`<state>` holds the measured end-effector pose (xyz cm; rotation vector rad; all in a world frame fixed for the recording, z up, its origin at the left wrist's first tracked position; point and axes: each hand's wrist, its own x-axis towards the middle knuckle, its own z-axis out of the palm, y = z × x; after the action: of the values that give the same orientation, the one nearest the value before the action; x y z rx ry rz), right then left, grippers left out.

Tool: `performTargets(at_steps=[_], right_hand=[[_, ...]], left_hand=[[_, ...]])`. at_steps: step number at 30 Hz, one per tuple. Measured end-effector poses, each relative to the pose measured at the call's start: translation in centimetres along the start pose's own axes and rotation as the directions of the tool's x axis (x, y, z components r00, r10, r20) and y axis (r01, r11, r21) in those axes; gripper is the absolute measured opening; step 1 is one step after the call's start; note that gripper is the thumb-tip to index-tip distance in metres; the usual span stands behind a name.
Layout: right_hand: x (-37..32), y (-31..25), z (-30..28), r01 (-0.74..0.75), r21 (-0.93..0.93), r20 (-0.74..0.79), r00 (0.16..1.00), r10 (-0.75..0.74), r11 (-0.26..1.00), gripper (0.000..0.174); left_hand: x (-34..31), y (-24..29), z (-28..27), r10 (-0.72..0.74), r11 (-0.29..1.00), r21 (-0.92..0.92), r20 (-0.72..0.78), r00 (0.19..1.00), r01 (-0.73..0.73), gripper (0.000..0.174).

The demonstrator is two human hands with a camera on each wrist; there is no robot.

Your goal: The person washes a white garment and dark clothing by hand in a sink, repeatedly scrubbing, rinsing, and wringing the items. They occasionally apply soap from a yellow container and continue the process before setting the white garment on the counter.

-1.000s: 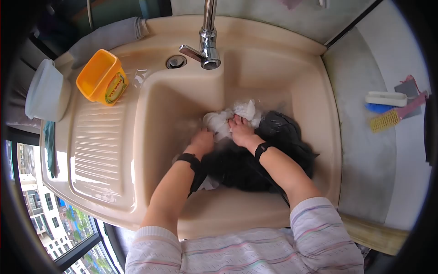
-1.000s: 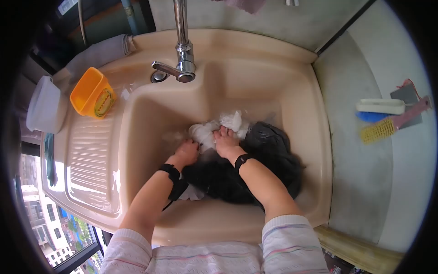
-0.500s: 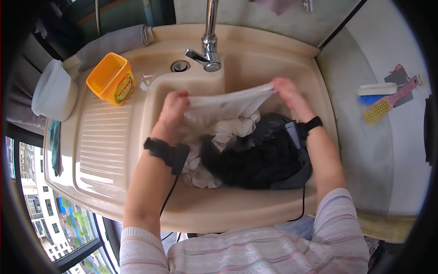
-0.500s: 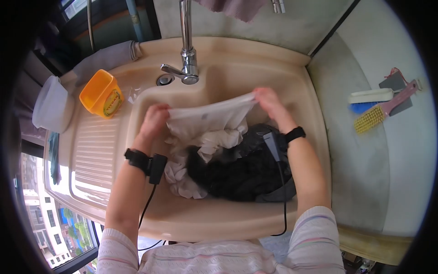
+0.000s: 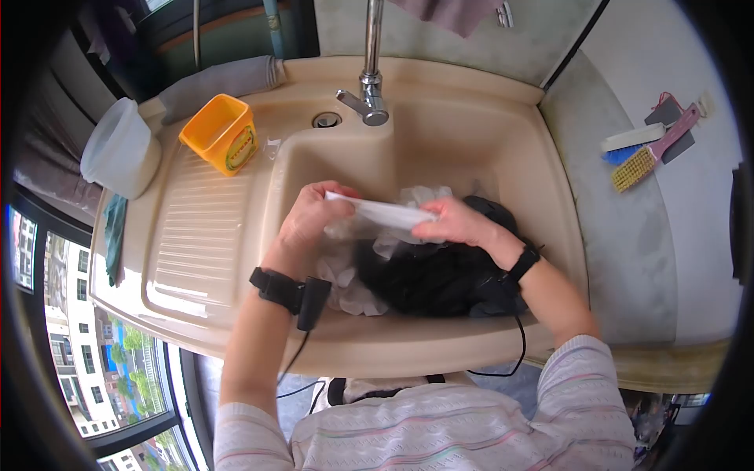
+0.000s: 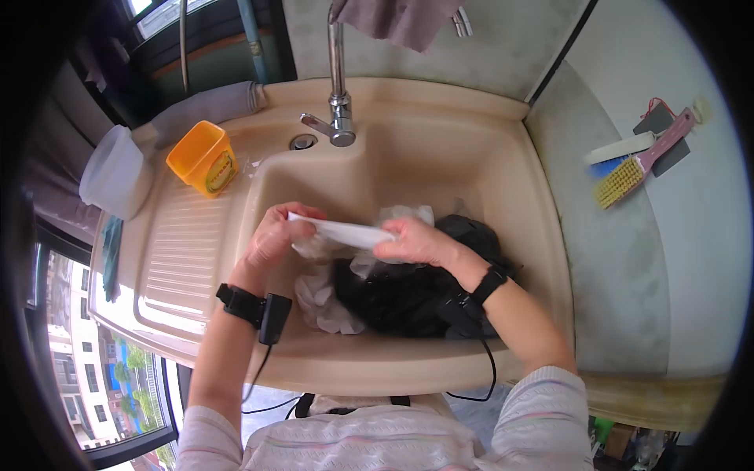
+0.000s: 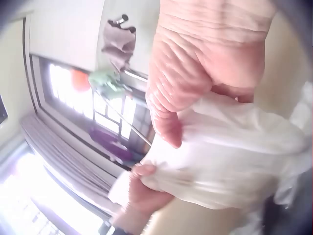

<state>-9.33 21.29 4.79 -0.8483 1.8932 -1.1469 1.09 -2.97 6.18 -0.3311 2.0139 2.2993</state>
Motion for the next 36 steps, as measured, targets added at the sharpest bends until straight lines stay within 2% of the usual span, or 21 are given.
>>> performTargets(at_steps=[1,3,5,8,10,11,12,13,15,16,17,19,23,24,25,26,28,31,33,35,36], right_hand=[[0.2,-1.1,-0.3,0.088,0.131,-0.062,0.995,-0.081,0.987,0.025],[1.0,-2.6,0.3,0.157,0.292,-0.091,0.987,-0.136,0.944,0.02],[3.1,-1.8,1.0,0.068,0.701,-0.124,0.992,0.027,0.71,0.024],[7.1,1.5,2.9,0.02,0.573,-0.232,0.963,0.138,0.82,0.023],[7.3,-1.4,6.3,0.079,0.218,-0.347,0.938,0.002,0.973,0.015],[6.5,-2.8,8.0,0.063,0.218,-0.344,0.939,0.017,0.974,0.015],[5.6,-4.3,9.7,0.188,-0.103,-0.363,0.907,-0.213,0.977,0.019],[5.4,-5.1,10.6,0.298,-0.412,-0.304,0.846,-0.438,0.861,0.025],[7.1,-4.0,10.6,0.192,-0.518,-0.356,0.837,-0.415,0.834,0.028],[8.2,-3.2,10.3,0.08,-0.611,-0.408,0.821,-0.4,0.788,0.032],[9.1,-2.3,9.4,-0.012,-0.528,-0.506,0.807,-0.304,0.849,0.036],[10.2,-0.4,7.7,-0.097,-0.568,-0.503,0.827,-0.251,0.818,0.036],[8.8,-1.9,9.7,-0.021,-0.586,-0.518,0.778,-0.356,0.81,0.035],[7.4,-3.8,10.8,0.088,-0.595,-0.478,0.761,-0.439,0.799,0.034],[6.7,-4.7,11.4,0.192,-0.597,-0.442,0.732,-0.519,0.779,0.033],[7.4,-3.6,11.4,0.208,-0.6,-0.489,0.669,-0.56,0.773,0.033],[9.3,-0.5,8.4,-0.106,-0.591,-0.545,0.783,-0.299,0.8,0.034],[8.9,-0.6,5.6,-0.242,-0.509,-0.508,0.859,-0.062,0.826,0.032],[8.3,-1.1,5.2,0.174,0.027,-0.333,0.93,-0.155,0.984,0.036],[6.6,-2.1,4.9,0.209,0.008,-0.207,0.957,-0.203,0.978,0.041],[6.3,-1.7,4.7,0.324,-0.277,-0.131,0.92,-0.37,0.904,0.036]], left_hand=[[0.2,-0.9,0.1,0.005,1.0,0.0,-0.009,1.0,-0.005,0.011],[0.9,-2.9,0.9,0.009,0.783,-0.619,-0.103,0.995,-0.071,0.014],[1.5,-4.0,2.8,-0.054,0.64,-0.768,-0.088,0.995,-0.033,0.02],[3.3,-7.1,3.7,-0.337,0.528,-0.849,-0.216,0.917,-0.006,0.019],[4.1,-8.8,3.3,-0.336,0.473,-0.881,-0.176,0.925,0.004,0.02],[4.3,-10.2,3.2,-0.342,0.411,-0.912,-0.134,0.93,0.019,0.022],[4.3,-12.3,2.4,-0.046,0.356,-0.934,-0.033,0.998,-0.015,0.026],[3.9,-12.6,2.6,-0.052,0.351,-0.936,-0.034,0.998,-0.014,0.026],[3.5,-12.8,3.0,0.44,0.357,-0.918,-0.001,0.898,-0.176,0.027],[7.3,-19.9,1.4,0.34,0.811,-0.42,-0.227,0.913,-0.407,0.026],[3.3,-8.7,5.8,-0.354,0.454,-0.885,-0.286,0.891,-0.104,0.024],[3.5,-8.1,6.6,-0.46,0.536,-0.843,-0.327,0.826,-0.035,0.021],[3.7,-9.1,5.5,-0.364,0.467,-0.881,-0.27,0.891,-0.076,0.02],[3.7,-12.1,4.4,0.048,0.443,-0.878,-0.177,0.983,-0.18,0.025],[3.6,-12.0,4.4,0.149,0.358,-0.91,-0.167,0.975,-0.211,0.028],[4.0,-11.7,4.8,-0.067,0.389,-0.909,-0.192,0.979,-0.152,0.027],[3.2,-7.2,7.0,-0.409,0.577,-0.817,-0.302,0.861,-0.012,0.028],[4.0,-7.7,6.7,-0.354,0.602,-0.793,-0.16,0.921,0.094,0.041],[2.3,-5.0,6.5,-0.315,0.554,-0.824,-0.078,0.946,0.116,0.049],[1.1,-3.6,5.7,-0.272,0.51,-0.849,-0.012,0.962,0.134,0.058],[1.1,-3.4,5.2,-0.226,0.486,-0.847,0.114,0.967,0.214,0.065]])
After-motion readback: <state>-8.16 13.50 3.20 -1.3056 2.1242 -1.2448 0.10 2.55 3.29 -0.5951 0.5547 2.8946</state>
